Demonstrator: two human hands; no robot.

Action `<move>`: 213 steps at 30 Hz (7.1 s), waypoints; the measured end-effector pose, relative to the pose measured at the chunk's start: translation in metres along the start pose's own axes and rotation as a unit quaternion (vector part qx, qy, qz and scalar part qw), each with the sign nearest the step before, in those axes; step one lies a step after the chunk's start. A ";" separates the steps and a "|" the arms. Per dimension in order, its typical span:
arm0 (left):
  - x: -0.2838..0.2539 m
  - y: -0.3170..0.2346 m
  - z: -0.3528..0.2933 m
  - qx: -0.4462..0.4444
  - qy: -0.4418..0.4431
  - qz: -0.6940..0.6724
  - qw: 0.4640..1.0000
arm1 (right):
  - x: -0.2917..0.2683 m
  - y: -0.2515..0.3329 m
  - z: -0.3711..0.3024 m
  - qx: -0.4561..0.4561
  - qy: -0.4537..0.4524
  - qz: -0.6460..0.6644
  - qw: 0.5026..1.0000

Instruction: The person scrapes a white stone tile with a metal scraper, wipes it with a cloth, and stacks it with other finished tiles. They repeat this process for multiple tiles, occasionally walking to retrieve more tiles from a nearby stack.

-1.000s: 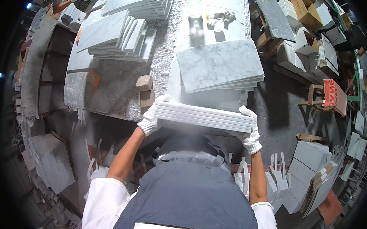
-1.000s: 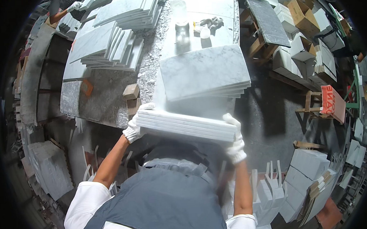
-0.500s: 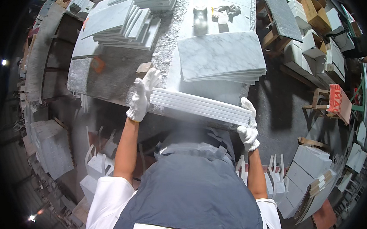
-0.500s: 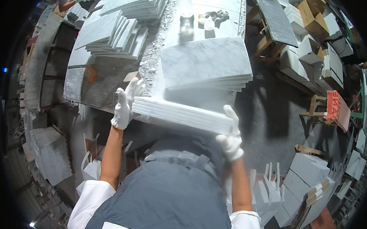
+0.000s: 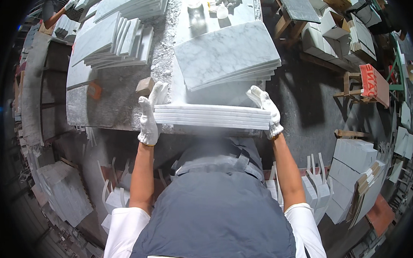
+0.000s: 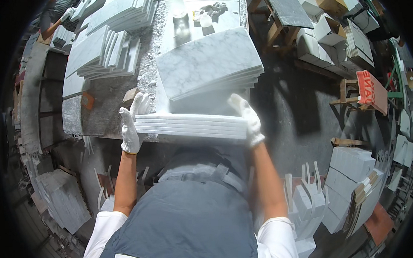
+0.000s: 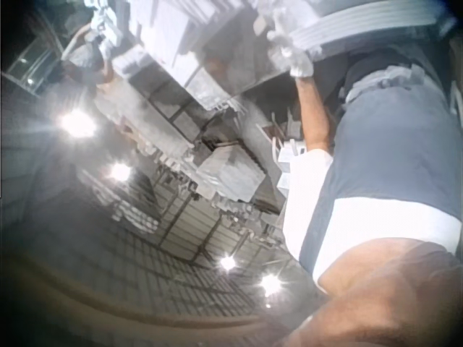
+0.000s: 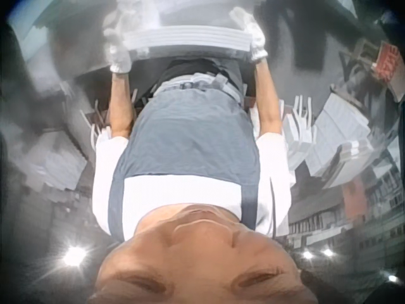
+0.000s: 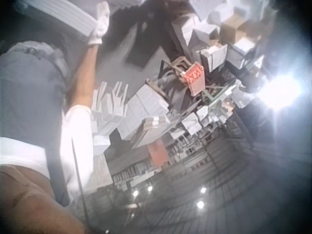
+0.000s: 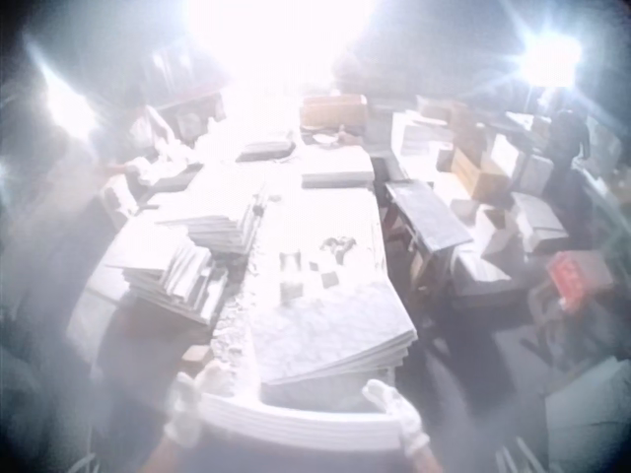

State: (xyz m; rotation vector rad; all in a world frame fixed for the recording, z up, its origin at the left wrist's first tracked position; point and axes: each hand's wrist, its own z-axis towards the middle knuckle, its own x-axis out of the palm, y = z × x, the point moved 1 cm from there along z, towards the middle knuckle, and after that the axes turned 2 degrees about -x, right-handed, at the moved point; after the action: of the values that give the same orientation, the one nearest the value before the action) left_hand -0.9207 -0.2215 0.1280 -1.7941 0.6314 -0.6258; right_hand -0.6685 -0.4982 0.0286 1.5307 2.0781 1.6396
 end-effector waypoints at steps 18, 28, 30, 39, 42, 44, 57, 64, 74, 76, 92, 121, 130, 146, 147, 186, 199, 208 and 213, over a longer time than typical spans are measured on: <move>-0.001 -0.005 0.000 -0.057 0.018 0.017 0.998 | 0.015 0.004 -0.005 -0.015 -0.047 -0.012 0.999; 0.004 0.002 -0.004 -0.058 -0.090 -0.021 0.994 | 0.016 0.005 -0.007 -0.028 -0.055 -0.049 0.997; 0.004 0.002 -0.003 -0.055 -0.089 -0.020 0.994 | 0.019 0.010 -0.012 -0.049 -0.057 -0.063 0.995; 0.000 0.003 -0.001 -0.067 -0.063 -0.027 0.995 | 0.045 0.019 -0.058 -0.142 -0.109 -0.045 0.983; -0.002 0.001 -0.001 -0.059 -0.039 -0.003 0.997 | 0.044 0.010 -0.050 -0.175 -0.108 -0.012 0.979; -0.002 0.000 0.000 -0.071 -0.027 -0.016 0.997 | 0.042 0.006 -0.045 -0.195 -0.110 -0.024 0.974; -0.021 0.027 0.009 -0.033 -0.077 0.009 0.996 | 0.033 0.020 -0.054 -0.089 -0.058 0.110 0.988; -0.021 0.029 0.006 0.030 -0.116 0.050 0.992 | -0.017 0.007 -0.070 -0.091 -0.083 -0.367 0.922; -0.058 0.041 -0.005 -0.001 -0.264 -0.032 0.964 | -0.018 -0.017 -0.047 -0.090 0.038 -0.236 0.967; -0.068 0.045 -0.018 -0.045 -0.252 0.002 0.967 | -0.018 -0.020 -0.045 -0.036 0.002 -0.300 0.953; -0.066 0.073 0.014 0.022 0.160 0.229 0.960 | -0.018 -0.011 -0.034 -0.134 0.049 -0.384 0.912; 0.376 -0.002 -0.085 -0.185 0.105 0.106 0.971 | -0.298 0.256 -0.142 0.028 -0.017 -0.278 0.960; 0.428 0.007 0.026 -0.163 0.011 0.141 0.976 | -0.348 0.290 -0.086 0.164 -0.076 -0.387 0.904; 0.426 -0.049 0.217 -0.058 -0.060 0.133 0.988 | -0.284 0.417 0.180 -0.014 0.046 -0.319 0.946; 0.429 -0.048 0.225 -0.035 -0.076 0.103 0.991 | -0.274 0.430 0.202 0.003 0.060 -0.348 0.936; 0.371 -0.084 0.490 -0.227 -0.371 -0.010 0.900 | -0.063 0.516 0.674 0.185 0.250 -0.510 0.802; 0.254 -0.178 0.707 -0.177 -0.265 0.100 0.943 | 0.040 0.553 0.820 0.236 0.286 -0.604 0.705; 0.142 -0.210 0.847 -0.236 -0.129 0.315 0.910 | 0.070 0.512 0.836 0.314 0.298 -0.611 0.662; 0.130 -0.207 0.876 -0.236 -0.124 0.337 0.903 | 0.073 0.499 0.840 0.346 0.347 -0.653 0.578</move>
State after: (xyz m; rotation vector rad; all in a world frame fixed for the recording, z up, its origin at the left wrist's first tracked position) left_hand -0.2042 0.3376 0.0951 -1.8752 1.2213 0.2516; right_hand 0.1101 0.0935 0.0928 -1.0454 2.9522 0.7096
